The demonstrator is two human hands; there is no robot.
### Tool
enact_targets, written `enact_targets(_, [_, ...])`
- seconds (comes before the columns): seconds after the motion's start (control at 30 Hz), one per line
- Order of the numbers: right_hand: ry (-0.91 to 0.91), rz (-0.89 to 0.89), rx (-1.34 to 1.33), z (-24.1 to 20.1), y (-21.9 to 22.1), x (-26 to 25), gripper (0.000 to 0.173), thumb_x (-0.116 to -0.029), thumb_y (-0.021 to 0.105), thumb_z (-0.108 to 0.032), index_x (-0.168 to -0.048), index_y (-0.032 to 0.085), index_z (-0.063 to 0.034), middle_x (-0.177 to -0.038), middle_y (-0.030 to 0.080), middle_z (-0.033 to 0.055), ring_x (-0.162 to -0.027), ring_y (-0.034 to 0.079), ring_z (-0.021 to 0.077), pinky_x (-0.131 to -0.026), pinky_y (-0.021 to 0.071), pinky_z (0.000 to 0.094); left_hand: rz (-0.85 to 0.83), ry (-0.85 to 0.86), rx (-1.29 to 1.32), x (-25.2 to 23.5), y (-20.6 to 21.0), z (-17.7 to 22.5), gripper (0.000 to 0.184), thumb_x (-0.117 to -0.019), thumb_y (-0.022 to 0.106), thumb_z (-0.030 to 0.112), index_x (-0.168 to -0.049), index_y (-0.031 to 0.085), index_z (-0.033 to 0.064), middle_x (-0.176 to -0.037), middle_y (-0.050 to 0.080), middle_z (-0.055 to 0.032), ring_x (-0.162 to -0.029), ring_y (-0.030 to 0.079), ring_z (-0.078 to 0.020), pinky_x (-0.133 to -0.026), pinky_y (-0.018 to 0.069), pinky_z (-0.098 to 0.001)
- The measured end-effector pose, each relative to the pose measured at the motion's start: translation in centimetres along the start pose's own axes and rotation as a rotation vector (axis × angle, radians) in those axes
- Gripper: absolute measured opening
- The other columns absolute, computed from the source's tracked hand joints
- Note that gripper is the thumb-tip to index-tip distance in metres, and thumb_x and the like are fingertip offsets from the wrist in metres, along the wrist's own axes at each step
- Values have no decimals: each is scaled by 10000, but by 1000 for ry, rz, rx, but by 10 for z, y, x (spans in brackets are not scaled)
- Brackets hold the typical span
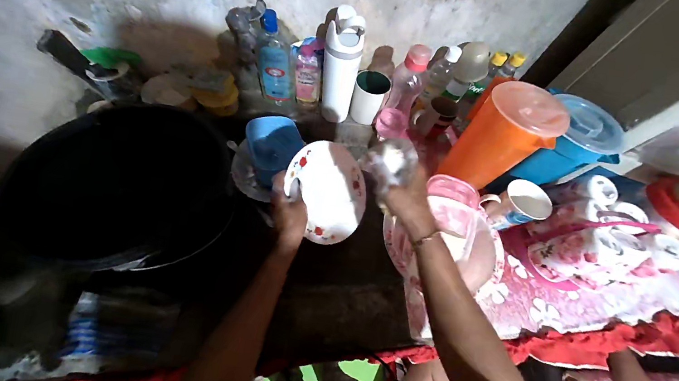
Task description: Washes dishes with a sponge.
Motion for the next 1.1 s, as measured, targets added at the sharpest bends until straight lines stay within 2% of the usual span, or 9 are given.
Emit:
enact_targets(0.1, [-80,-343,349,-5,64,4,587,-933,740,-285,-1424,548,-28,-1240,657,238,-1181,627,367,-1039,483,562,83,-104,325,-8,-3,1,370,-1092,462,122,-1426,471,-35,-1315,586,-254,-1170,605,-292,-1007,501,-469])
enact_targets(0.17, [-48,-496,610,9,86,2,651,-986,645,-364,-1526,464,-48,-1377,588,281,-1343,513,441,-1155,323,622,87,-162,441,-4,-3,2,348,-1104,442,154,-1406,473,-14,-1250,598,-213,-1072,623,-230,-935,533,-418])
enact_targets(0.3, [-107,-403,634,13,98,-14,584,-1014,584,-254,-1511,450,22,-1348,578,338,-1305,539,485,-1094,419,601,33,-163,434,10,1,6,359,-1097,458,119,-1383,509,-92,-1326,593,-257,-1183,600,-253,-1043,476,-412])
enact_targets(0.43, [-191,-621,572,5,107,19,445,-998,583,-150,-1372,572,89,-1305,621,319,-1286,570,438,-1120,406,541,100,-169,523,2,0,-7,303,-1101,386,75,-1331,513,-76,-1139,616,-176,-958,618,-153,-863,538,-334])
enact_targets(0.6, [5,-384,653,35,66,-9,526,-981,644,-222,-1420,548,50,-1310,602,341,-1238,583,495,-1044,447,622,152,-109,461,-2,-10,-7,376,-1113,409,147,-1373,515,-103,-1351,571,-271,-1235,570,-263,-1082,442,-412])
enact_targets(0.73, [-371,-77,614,27,72,-25,560,-946,666,-333,-1373,604,23,-1207,680,291,-1165,643,472,-992,487,631,8,-128,501,15,3,17,344,-1106,414,112,-1362,511,-96,-1297,588,-235,-1155,583,-201,-1016,481,-367])
enact_targets(0.83, [-381,-300,540,14,92,4,415,-927,693,-180,-1272,679,49,-1177,690,305,-1178,635,475,-1048,460,607,-7,-145,588,16,13,11,320,-1094,376,43,-1363,488,-89,-1182,602,-186,-996,605,-151,-897,522,-318])
enact_targets(0.93, [-307,-453,581,17,86,31,391,-959,626,-193,-1258,686,52,-1170,698,295,-1160,652,452,-1030,478,568,72,-139,584,9,3,-2,349,-1109,372,95,-1388,475,-88,-1238,598,-213,-1056,613,-172,-945,520,-340])
enact_targets(1.1, [-108,-277,708,42,55,-5,403,-995,591,-145,-1347,625,47,-1242,643,334,-1201,604,504,-1011,461,627,87,-104,461,10,-13,-4,368,-1107,386,96,-1393,476,-117,-1381,540,-260,-1234,555,-217,-1070,442,-354])
Point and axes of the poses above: each hand's wrist, its own x-axis away from the middle knuckle, its own y-axis out of the palm, z = x × y, the point moved 4 cm from there along -x, towards the middle knuckle
